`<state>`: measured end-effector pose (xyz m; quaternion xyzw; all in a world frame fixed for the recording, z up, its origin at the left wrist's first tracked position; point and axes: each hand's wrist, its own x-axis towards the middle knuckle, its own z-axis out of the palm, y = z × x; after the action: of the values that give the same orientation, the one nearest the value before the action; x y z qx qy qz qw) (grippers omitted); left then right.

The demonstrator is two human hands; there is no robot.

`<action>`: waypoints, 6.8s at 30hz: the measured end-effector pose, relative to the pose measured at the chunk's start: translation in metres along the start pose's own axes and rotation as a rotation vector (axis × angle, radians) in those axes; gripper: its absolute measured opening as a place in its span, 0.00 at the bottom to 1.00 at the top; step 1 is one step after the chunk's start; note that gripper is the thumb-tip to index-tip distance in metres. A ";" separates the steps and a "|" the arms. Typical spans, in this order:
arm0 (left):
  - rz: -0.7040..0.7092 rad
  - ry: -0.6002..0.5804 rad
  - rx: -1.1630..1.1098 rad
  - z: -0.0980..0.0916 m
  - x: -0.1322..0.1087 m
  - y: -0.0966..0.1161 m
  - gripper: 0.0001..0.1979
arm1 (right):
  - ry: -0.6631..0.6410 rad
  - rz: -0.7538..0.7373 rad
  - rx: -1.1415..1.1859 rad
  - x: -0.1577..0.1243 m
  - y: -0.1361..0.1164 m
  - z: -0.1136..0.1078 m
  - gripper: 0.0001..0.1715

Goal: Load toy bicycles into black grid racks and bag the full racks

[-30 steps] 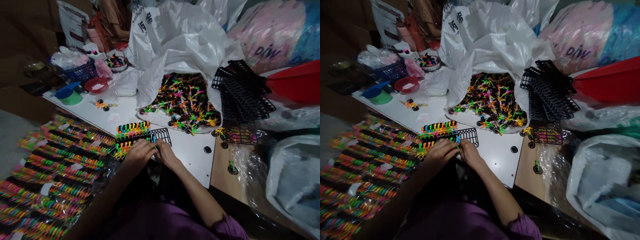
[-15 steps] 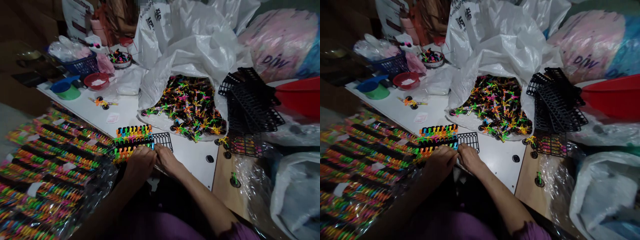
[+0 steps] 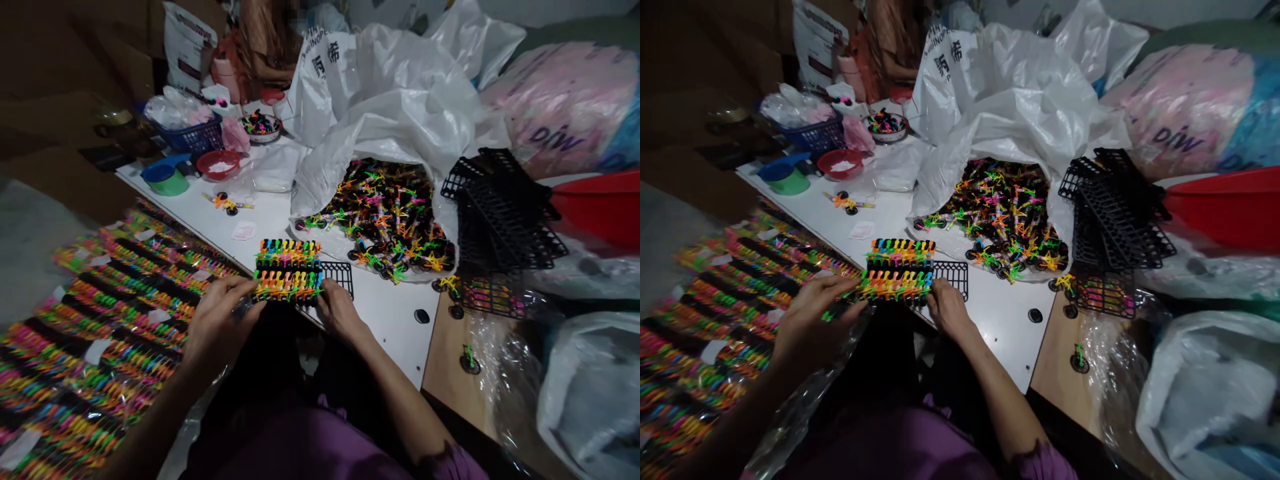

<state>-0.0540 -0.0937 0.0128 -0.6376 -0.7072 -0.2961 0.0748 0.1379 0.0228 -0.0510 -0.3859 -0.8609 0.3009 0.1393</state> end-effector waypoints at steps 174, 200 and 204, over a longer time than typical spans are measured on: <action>0.387 -0.213 -0.163 0.087 0.082 0.019 0.12 | 0.004 0.135 -0.520 0.087 0.045 -0.077 0.13; 0.349 -0.288 -0.141 0.082 0.084 0.023 0.12 | -0.015 -0.100 -0.822 0.140 0.087 -0.109 0.14; 0.348 -0.284 -0.137 0.083 0.083 0.022 0.12 | 0.006 -0.070 -0.796 0.147 0.079 -0.109 0.13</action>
<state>-0.0251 0.0198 -0.0073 -0.7889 -0.5683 -0.2332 -0.0191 0.1382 0.2188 -0.0145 -0.3808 -0.9225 -0.0624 -0.0085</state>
